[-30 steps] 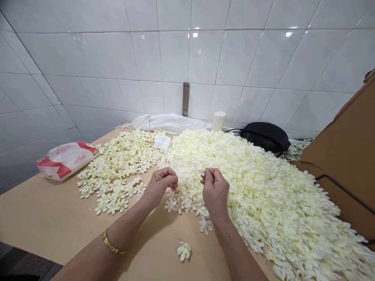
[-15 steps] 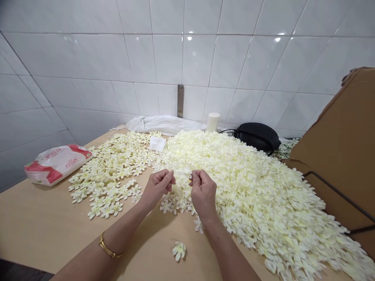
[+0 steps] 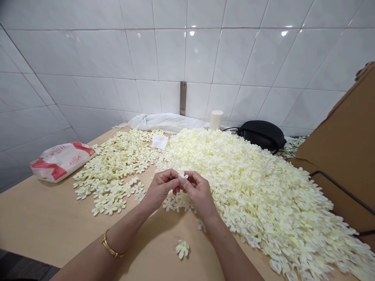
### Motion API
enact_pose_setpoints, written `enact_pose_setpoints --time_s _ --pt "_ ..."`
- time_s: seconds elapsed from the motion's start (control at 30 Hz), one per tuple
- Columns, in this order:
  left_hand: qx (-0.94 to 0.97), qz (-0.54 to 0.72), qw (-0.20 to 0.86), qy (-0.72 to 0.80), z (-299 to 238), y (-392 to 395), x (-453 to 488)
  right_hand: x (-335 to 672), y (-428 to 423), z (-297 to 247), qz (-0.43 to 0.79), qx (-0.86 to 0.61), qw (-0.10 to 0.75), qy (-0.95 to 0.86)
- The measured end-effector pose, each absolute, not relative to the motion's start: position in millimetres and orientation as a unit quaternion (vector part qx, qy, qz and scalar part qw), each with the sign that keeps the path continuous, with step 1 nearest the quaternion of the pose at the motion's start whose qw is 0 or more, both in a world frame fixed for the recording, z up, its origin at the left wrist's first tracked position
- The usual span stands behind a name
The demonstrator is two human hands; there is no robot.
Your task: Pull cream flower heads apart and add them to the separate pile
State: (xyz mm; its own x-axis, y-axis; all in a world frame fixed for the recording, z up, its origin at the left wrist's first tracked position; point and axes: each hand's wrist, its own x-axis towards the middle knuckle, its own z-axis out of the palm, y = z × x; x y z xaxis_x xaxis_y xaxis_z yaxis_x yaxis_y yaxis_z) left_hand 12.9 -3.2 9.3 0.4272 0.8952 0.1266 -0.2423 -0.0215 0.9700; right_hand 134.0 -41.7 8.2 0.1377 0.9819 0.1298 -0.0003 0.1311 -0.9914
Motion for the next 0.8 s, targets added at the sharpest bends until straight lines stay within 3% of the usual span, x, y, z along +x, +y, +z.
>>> enact_pose_setpoints --time_s 0.2,0.37,0.8 --pt "0.557 0.441 0.642 0.288 11 -5 12 134 -42 13 0.490 -0.472 0.561 -0.472" --pt "0.556 0.434 0.627 0.332 9 -5 13 135 -41 10 0.393 -0.501 0.603 -0.480" --pt "0.569 0.443 0.613 0.322 11 -7 13 139 -39 2 0.253 -0.577 0.580 -0.516"
